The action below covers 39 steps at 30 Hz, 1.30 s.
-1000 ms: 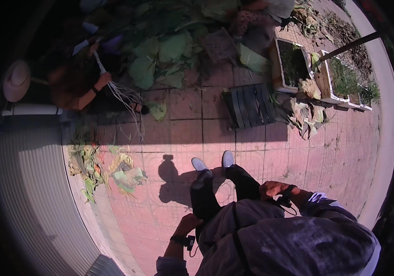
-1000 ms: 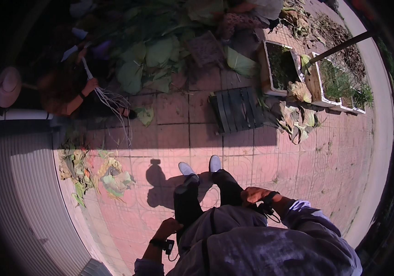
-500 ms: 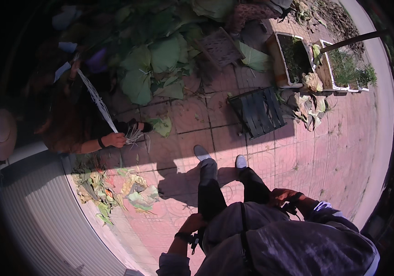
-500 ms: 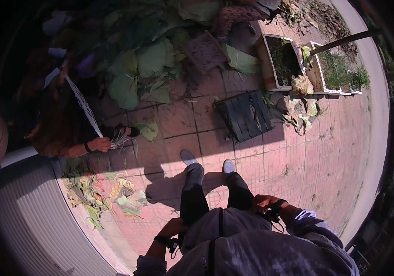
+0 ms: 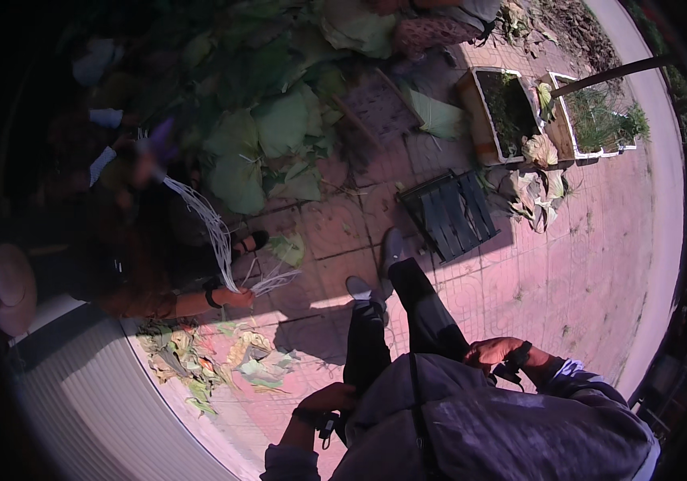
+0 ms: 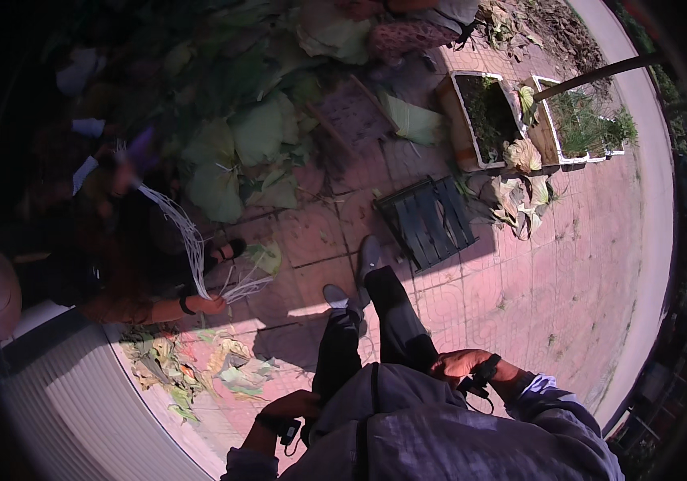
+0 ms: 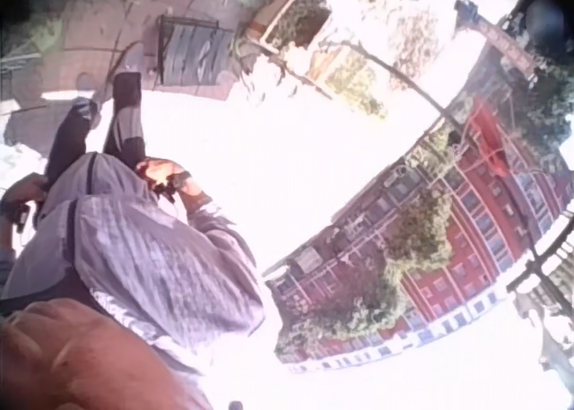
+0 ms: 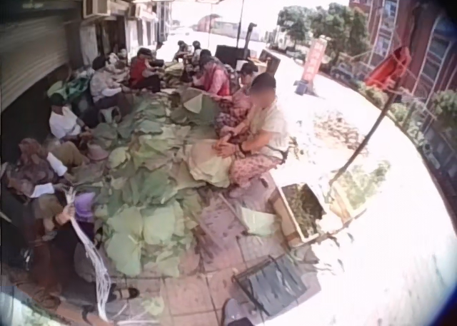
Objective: The person sits on a low stool and weaves a small basket using a white plastic strip. They pull the strip through the woven frame, adjust the tension, and secure the weave. The person also handles large green leaves, folding them and placing them on a pile.
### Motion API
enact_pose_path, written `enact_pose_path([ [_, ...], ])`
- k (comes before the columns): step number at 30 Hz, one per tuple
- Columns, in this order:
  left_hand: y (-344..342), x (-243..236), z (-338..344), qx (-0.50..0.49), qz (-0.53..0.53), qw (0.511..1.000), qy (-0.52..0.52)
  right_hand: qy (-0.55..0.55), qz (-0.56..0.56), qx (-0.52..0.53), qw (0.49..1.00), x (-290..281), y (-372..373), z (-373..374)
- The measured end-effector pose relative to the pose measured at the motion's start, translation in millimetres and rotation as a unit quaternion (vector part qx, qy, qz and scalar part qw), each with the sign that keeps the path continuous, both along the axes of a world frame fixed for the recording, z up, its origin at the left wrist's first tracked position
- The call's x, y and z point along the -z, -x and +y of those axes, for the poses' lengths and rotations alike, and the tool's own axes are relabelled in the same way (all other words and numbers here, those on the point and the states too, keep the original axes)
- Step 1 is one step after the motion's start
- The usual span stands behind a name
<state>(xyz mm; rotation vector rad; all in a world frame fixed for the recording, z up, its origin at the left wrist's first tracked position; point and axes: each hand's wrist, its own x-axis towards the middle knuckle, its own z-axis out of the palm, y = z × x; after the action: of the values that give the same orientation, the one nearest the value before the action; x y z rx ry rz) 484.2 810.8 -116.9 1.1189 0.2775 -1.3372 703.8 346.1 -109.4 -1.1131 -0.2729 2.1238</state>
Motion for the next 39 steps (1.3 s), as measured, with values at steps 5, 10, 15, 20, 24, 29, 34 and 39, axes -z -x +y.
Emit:
enact_pose_path([
  [5,-58.7,-39.3,11.0,-0.048,0.040,0.998,-0.009,-0.131,-0.004,-0.042,0.991,5.1,-62.8,38.3],
  [10,-104.7,-43.9,10.1,-0.032,0.016,0.998,-0.056,0.070,0.036,0.013,0.997,-11.9,-114.6,45.9],
  [15,-172.2,-67.2,22.9,-0.020,-0.010,0.993,-0.112,0.053,0.050,-0.029,0.997,-1.5,-148.0,57.3],
  [20,-217.2,-58.0,48.8,-0.023,-0.020,0.996,-0.089,0.042,0.019,-0.048,0.998,4.2,-168.8,73.0],
  [24,-260.1,-33.9,86.5,-0.017,-0.067,0.996,-0.061,0.069,-0.003,0.013,0.998,-18.1,-207.0,104.6],
  [29,-321.9,-34.4,128.1,0.056,-0.086,0.992,-0.070,0.081,0.006,0.038,0.996,-45.9,-232.9,140.8],
  [34,-342.9,-26.5,156.8,0.063,-0.067,0.994,-0.056,0.082,-0.021,0.050,0.995,-61.3,-249.1,161.6],
  [39,-351.8,-13.9,171.7,0.060,-0.081,0.994,-0.044,0.094,-0.032,0.038,0.994,-73.4,-275.2,189.3],
])
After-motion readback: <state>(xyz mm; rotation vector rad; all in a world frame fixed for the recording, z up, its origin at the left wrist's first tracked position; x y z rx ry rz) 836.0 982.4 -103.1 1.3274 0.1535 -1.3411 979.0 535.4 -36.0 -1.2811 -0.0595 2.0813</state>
